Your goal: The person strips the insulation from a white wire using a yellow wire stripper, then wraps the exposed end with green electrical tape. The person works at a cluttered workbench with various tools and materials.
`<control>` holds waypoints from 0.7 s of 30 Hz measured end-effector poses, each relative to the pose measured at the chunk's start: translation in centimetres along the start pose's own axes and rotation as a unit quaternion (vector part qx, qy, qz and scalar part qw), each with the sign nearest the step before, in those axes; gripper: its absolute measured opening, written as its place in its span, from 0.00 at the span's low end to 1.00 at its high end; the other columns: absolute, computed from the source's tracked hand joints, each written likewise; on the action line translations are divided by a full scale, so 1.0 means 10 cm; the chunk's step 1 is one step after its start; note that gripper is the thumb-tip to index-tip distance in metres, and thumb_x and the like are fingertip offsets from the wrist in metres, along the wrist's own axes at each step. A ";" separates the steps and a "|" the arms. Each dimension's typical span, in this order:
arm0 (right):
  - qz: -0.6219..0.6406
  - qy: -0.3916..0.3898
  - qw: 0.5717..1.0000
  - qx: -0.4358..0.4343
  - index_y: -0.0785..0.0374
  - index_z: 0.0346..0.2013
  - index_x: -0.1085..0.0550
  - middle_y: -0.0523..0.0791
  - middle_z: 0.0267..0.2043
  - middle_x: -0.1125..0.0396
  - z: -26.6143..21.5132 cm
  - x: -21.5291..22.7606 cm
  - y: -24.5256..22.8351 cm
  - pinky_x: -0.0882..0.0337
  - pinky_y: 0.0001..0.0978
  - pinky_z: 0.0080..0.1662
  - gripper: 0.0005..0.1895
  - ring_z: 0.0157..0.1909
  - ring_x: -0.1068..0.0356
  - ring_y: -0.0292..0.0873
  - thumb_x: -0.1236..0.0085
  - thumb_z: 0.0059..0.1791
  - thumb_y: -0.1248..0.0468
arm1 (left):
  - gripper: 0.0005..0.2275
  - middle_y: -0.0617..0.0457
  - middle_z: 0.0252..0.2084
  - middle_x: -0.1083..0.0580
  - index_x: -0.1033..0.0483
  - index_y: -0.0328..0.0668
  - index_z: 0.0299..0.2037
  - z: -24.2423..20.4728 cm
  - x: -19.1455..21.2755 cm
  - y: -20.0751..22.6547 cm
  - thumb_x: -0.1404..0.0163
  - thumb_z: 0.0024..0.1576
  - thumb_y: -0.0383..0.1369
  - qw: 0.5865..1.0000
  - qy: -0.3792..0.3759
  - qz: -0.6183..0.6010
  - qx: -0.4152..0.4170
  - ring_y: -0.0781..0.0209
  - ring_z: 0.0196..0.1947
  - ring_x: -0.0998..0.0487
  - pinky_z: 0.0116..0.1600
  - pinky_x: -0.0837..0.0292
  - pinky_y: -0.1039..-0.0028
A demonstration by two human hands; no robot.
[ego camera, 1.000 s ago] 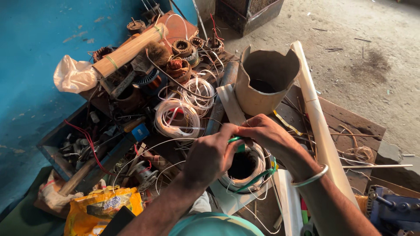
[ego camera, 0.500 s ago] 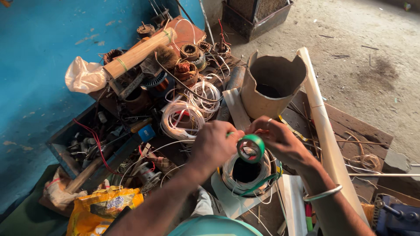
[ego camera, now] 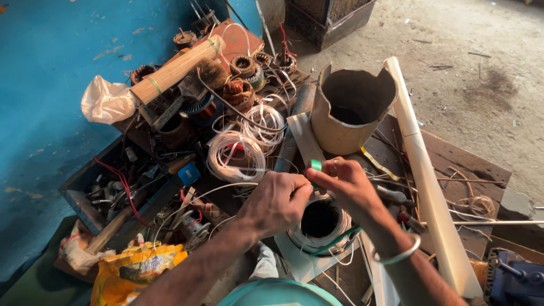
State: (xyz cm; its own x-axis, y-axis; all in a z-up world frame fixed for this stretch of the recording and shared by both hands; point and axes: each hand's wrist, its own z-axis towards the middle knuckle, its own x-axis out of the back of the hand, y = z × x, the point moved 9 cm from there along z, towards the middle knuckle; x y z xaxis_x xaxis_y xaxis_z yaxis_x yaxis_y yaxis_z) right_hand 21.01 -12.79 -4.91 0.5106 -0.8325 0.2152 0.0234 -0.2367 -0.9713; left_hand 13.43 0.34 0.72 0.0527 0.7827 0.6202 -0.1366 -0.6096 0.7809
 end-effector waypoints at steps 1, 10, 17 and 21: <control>0.020 -0.030 0.998 -0.060 0.70 0.25 0.25 0.37 0.20 0.41 0.02 -0.02 0.11 0.48 0.31 0.29 0.21 0.25 0.46 0.32 0.35 0.49 0.53 | 0.11 0.39 0.19 0.24 0.23 0.32 0.26 -0.03 -0.01 0.01 0.50 0.57 0.33 1.000 -0.009 0.018 0.007 0.51 0.18 0.21 0.28 0.28 0.66; -0.060 0.006 0.987 -0.147 0.72 0.33 0.22 0.44 0.30 0.32 0.13 0.19 0.16 0.36 0.29 0.35 0.27 0.32 0.35 0.35 0.38 0.48 0.46 | 0.12 0.43 0.25 0.23 0.24 0.30 0.46 -0.03 0.03 0.53 0.44 0.58 0.32 0.951 0.126 0.224 -0.174 0.47 0.21 0.19 0.24 0.24 0.61; 0.140 -0.126 0.982 0.033 0.68 0.49 0.24 0.42 0.42 0.28 -0.02 0.02 -0.06 0.30 0.26 0.51 0.19 0.47 0.31 0.33 0.43 0.51 0.56 | 0.11 0.41 0.27 0.22 0.20 0.38 0.32 0.27 0.08 0.15 0.47 0.61 0.37 0.966 0.148 0.202 -0.069 0.43 0.28 0.18 0.32 0.22 0.58; 0.012 -0.043 0.985 0.164 0.62 0.57 0.33 0.41 0.42 0.29 -0.10 0.04 -0.11 0.29 0.26 0.49 0.25 0.44 0.30 0.32 0.36 0.46 0.69 | 0.10 0.42 0.24 0.22 0.17 0.38 0.30 0.44 0.12 -0.17 0.44 0.56 0.37 0.984 0.132 0.124 0.001 0.47 0.25 0.19 0.32 0.22 0.58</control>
State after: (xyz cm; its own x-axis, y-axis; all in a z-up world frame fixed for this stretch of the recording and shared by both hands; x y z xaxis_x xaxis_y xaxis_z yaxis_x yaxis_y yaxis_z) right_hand 20.33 -13.37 -3.67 0.5853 -0.7868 0.1960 0.2805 -0.0303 -0.9594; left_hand 18.05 1.76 0.42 -0.2403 0.6159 0.7503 -0.1118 -0.7853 0.6089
